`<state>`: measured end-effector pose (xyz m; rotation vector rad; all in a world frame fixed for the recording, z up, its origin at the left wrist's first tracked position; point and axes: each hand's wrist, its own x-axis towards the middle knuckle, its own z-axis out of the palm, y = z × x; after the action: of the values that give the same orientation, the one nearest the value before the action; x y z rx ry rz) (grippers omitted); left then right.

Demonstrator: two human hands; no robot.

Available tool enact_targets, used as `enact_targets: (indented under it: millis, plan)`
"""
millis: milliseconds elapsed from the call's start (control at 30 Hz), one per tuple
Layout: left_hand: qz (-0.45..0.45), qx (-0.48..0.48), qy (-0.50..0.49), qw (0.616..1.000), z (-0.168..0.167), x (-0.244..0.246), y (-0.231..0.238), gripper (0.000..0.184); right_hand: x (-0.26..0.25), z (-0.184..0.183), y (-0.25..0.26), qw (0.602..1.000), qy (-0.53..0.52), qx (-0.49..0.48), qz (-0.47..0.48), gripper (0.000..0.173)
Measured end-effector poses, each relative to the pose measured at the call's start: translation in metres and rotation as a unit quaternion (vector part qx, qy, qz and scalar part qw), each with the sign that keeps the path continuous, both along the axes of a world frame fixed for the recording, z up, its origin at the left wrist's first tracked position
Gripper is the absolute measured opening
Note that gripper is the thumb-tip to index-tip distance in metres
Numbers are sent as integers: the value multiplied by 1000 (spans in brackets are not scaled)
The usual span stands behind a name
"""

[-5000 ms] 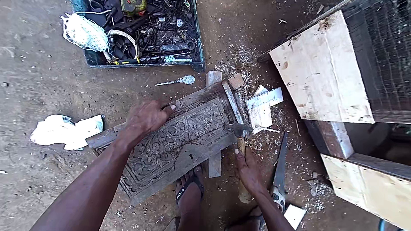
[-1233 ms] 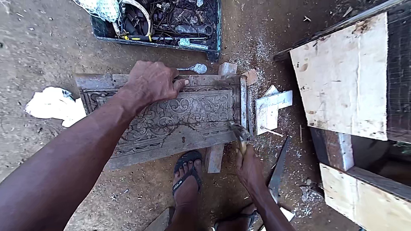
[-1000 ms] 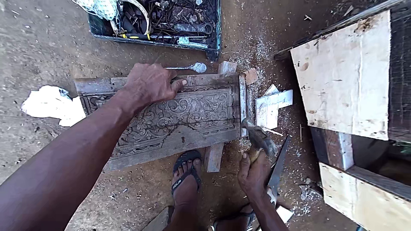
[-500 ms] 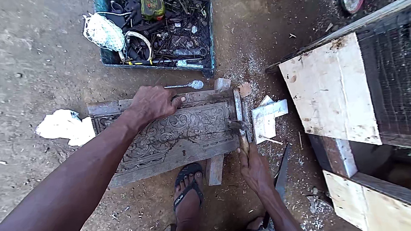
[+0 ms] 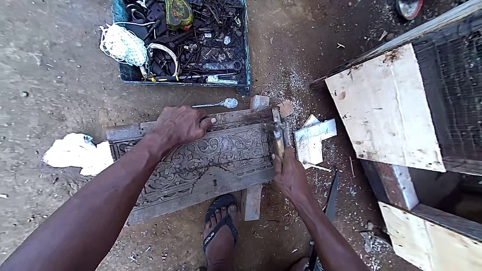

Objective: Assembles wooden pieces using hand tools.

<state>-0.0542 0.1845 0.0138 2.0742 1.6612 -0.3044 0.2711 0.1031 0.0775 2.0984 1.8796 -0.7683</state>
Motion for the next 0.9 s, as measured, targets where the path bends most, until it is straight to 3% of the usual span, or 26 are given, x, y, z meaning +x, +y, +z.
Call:
enact_targets:
  millis: [133,300,400,567,633,733,900]
  plan:
    - [1,-4,1,1000,1,1,2,58,0,-1,-7,999,-51,-1,18,44]
    - [35,14,-33,999,14,1,-9,55,12,7,-16,996,40,66,-45,44]
    - [49,92,-65,992,61,6,-43,55,36,13,-59,975,127,131,-128,47]
    - [-37,253,-141,956,128,25,-136,55,77,23,-176,895,339,170,-234,50]
    - [-71,267,-177,945,134,23,-167,48,85,28,-221,892,347,166,-238,48]
    - [-118,285,-206,929,130,13,-200,38,86,42,-270,922,283,149,-217,53]
    - [-141,329,-214,909,118,8,-213,32,84,38,-297,924,282,130,-223,41]
